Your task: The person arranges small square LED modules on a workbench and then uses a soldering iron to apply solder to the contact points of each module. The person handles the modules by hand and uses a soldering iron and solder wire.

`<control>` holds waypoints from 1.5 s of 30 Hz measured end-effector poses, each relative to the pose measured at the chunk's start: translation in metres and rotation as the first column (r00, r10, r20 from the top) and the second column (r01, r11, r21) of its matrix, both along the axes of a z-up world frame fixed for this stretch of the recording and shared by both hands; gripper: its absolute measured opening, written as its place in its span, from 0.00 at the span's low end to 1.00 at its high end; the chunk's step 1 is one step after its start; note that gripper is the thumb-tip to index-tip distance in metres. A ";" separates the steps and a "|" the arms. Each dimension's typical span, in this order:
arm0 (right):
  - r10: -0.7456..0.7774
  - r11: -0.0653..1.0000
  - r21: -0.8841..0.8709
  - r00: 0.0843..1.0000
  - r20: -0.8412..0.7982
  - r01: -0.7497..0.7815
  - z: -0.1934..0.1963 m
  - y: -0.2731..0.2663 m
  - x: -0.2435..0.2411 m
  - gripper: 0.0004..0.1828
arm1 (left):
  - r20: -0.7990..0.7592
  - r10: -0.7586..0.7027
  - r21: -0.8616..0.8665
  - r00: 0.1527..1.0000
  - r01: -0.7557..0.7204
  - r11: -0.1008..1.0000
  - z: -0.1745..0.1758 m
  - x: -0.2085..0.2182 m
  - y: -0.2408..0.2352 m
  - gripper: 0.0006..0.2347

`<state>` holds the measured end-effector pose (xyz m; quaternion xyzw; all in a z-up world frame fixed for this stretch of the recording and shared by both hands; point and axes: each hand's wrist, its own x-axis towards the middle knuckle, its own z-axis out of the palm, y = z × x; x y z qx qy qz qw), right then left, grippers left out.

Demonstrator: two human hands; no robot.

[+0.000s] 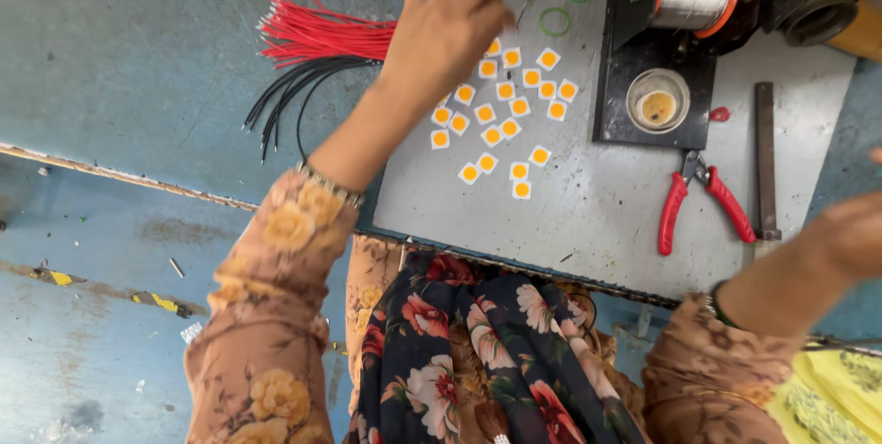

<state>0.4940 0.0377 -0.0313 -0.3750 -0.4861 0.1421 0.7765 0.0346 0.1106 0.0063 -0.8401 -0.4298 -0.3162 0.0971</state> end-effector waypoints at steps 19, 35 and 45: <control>0.150 0.989 -0.041 0.945 0.291 -0.144 0.045 0.009 -0.114 0.20 | 0.371 0.017 -0.435 0.929 0.157 0.886 -0.007 0.020 0.063 0.08; 0.242 0.956 0.060 0.889 0.388 -0.286 0.022 -0.019 -0.138 0.25 | 0.771 0.417 -0.598 0.482 0.319 0.735 -0.015 0.016 -0.167 0.08; 0.221 0.957 0.091 0.893 0.393 -0.277 0.007 -0.011 -0.128 0.26 | 0.527 0.205 -0.459 0.825 0.074 0.885 -0.015 0.037 -0.139 0.04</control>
